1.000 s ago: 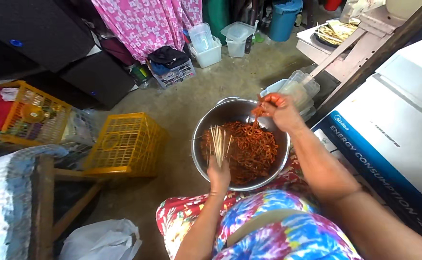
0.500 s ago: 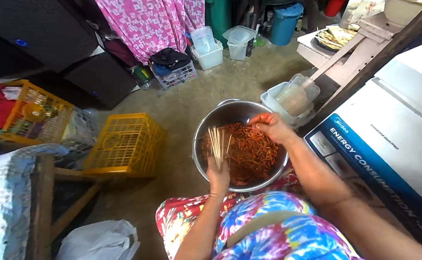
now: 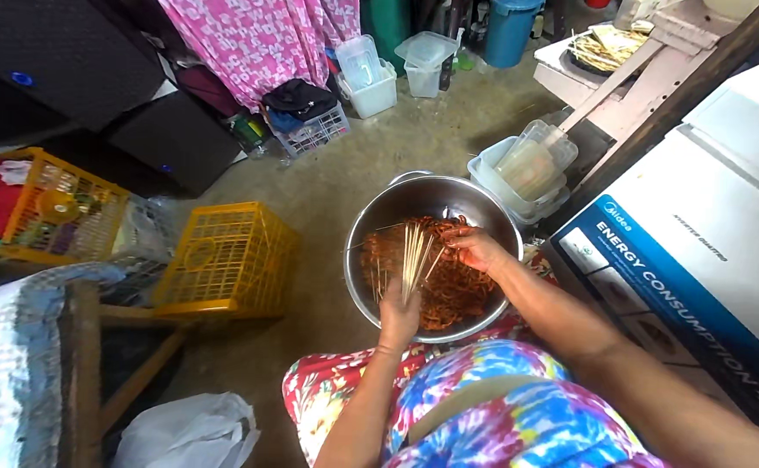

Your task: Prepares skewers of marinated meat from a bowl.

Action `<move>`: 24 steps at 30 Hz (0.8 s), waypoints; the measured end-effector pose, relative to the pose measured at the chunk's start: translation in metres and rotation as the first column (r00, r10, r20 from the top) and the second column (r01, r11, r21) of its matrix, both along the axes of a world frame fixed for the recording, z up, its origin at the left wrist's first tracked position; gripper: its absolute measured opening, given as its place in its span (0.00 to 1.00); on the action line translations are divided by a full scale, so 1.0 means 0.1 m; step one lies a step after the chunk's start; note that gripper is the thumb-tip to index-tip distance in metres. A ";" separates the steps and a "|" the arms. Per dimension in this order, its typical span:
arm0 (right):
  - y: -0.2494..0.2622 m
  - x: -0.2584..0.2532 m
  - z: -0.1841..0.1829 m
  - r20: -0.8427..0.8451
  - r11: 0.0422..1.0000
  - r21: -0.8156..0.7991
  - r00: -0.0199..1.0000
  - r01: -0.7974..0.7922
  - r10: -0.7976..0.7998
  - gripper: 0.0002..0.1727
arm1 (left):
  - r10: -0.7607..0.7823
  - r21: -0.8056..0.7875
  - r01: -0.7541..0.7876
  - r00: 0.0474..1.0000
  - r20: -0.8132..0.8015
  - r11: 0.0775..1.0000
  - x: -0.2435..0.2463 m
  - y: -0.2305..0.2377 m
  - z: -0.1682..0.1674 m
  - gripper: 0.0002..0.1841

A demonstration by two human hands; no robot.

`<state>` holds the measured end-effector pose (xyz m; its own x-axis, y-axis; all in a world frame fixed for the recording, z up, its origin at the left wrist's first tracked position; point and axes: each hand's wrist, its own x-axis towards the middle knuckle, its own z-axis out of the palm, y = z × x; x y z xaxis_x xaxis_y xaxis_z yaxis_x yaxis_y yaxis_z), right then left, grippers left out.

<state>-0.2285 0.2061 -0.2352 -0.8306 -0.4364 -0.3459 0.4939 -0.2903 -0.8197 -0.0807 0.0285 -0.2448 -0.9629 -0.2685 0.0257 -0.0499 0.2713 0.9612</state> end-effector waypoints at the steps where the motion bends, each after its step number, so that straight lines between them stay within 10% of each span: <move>1: 0.00 0.00 -0.01 -0.012 1.000 0.009 1.000 -0.014 0.014 0.11 | -0.005 -0.005 0.005 1.000 0.002 1.000 0.00 0.00 -0.01 0.14; 24: 0.02 -0.02 -0.01 -0.054 0.999 0.024 0.997 -0.049 0.050 0.12 | 0.006 -0.028 -0.005 1.000 0.026 1.000 -0.02 -0.01 -0.02 0.14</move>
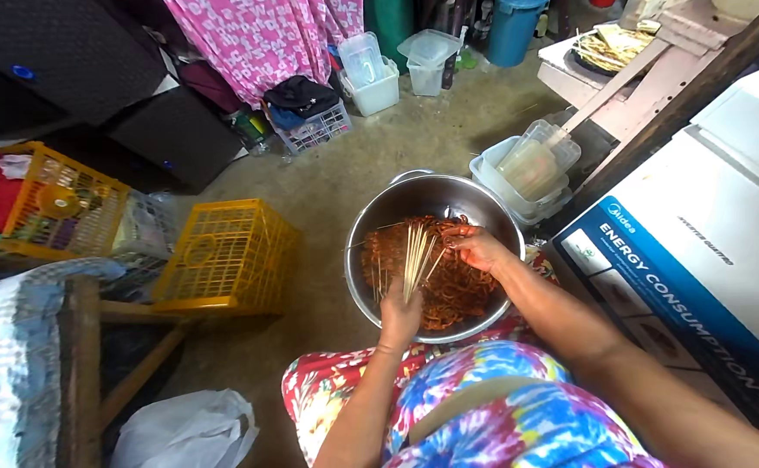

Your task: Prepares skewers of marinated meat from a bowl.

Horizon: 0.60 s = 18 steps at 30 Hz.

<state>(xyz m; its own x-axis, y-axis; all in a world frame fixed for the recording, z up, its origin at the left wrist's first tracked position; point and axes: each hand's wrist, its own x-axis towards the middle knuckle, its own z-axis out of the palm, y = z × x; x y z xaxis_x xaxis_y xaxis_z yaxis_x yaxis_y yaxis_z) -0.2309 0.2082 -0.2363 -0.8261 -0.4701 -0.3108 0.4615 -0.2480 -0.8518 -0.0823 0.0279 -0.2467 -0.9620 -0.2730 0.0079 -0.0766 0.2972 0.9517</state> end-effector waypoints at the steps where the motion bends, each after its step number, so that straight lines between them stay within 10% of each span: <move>1: 0.00 0.00 0.01 0.002 1.000 0.006 1.000 -0.004 0.004 0.12 | -0.001 0.002 0.001 1.000 0.000 1.000 0.00 0.00 0.00 0.13; 18: -0.05 0.05 0.07 0.027 0.996 0.082 0.999 -0.046 0.044 0.09 | 0.005 -0.019 -0.005 1.000 0.003 1.000 -0.01 0.01 -0.02 0.13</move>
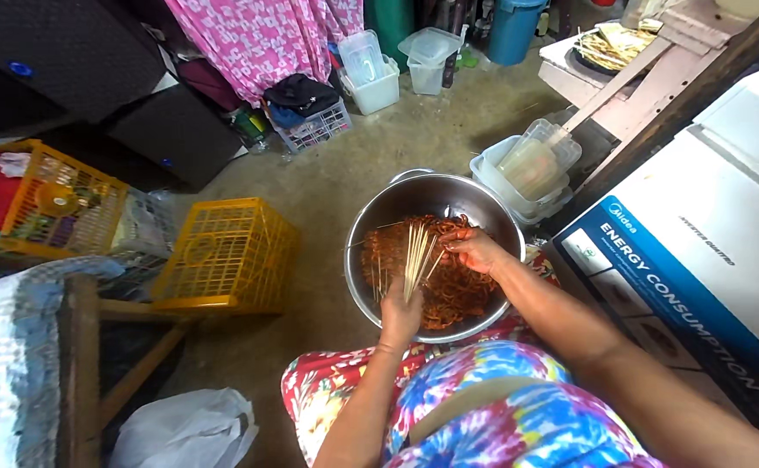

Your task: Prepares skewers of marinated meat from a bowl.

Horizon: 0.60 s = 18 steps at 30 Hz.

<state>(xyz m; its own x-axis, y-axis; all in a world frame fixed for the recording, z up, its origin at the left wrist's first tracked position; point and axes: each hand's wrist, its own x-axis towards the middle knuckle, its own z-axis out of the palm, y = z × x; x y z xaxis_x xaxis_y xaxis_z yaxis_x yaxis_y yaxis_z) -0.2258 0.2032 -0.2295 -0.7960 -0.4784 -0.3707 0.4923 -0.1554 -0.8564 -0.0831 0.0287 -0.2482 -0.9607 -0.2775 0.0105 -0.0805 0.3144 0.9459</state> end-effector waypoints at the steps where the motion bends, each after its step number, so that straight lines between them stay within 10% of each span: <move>1: -0.01 0.02 0.01 -0.014 1.000 0.012 1.000 0.009 -0.009 0.09 | -0.001 -0.001 0.001 1.000 0.004 1.000 0.00 0.00 0.00 0.13; 18: -0.15 0.19 -0.01 -0.152 0.989 0.145 0.988 -0.009 0.031 0.08 | 0.030 -0.013 -0.030 0.999 0.014 0.999 0.01 0.02 0.02 0.13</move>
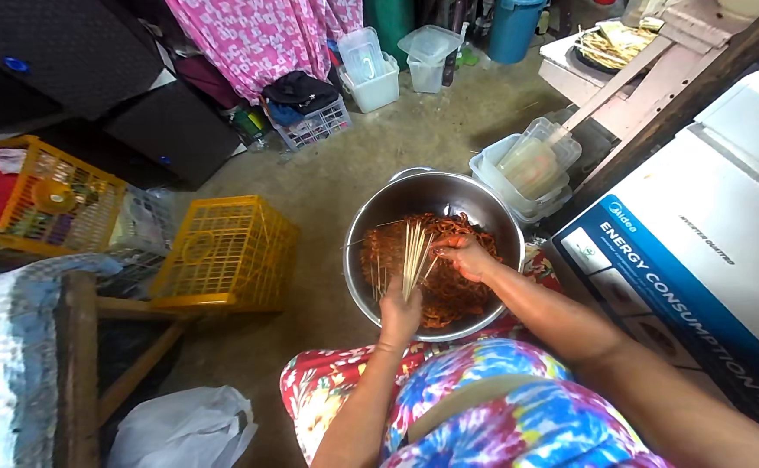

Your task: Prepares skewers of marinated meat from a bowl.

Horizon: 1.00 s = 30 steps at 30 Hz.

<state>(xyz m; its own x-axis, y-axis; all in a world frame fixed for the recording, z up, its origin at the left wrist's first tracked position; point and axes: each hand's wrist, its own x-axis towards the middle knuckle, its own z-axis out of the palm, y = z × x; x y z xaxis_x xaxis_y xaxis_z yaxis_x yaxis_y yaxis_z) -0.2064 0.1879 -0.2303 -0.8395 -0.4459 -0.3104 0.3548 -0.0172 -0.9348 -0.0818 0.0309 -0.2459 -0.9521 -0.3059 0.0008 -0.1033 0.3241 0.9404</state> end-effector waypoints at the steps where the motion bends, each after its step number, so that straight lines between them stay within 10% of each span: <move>1: -0.01 0.01 -0.03 -0.038 1.000 0.008 0.999 -0.020 0.020 0.08 | -0.002 0.004 0.002 1.000 0.001 1.000 0.00 0.00 0.01 0.13; 6: -0.08 0.07 -0.13 -0.129 0.994 0.007 0.986 -0.109 0.109 0.09 | 0.023 0.025 -0.024 0.999 0.024 0.999 -0.02 0.02 0.02 0.12; 11: 0.09 -0.06 -0.15 -0.190 0.955 0.177 0.944 -0.237 0.270 0.44 | 0.158 0.085 -0.155 0.987 -0.022 0.984 -0.02 0.01 0.05 0.13; 17: 0.17 -0.15 -0.07 0.081 0.990 -0.120 0.994 0.078 -0.068 0.21 | 0.122 0.105 -0.117 0.992 -0.035 0.988 -0.02 0.00 0.02 0.13; 30: 0.07 -0.22 -0.09 0.072 0.968 -0.081 0.970 0.236 -0.231 0.19 | -0.018 0.036 0.017 0.999 0.034 0.999 -0.04 -0.03 0.01 0.15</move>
<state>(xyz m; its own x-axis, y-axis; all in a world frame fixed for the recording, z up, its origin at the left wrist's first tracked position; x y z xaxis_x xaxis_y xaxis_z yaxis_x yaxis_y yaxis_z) -0.2280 0.1948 -0.2389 -0.9043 -0.2677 -0.3324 0.3874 -0.1881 -0.9025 -0.0860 0.0281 -0.2447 -0.9565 -0.2885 -0.0424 -0.1302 0.2924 0.9474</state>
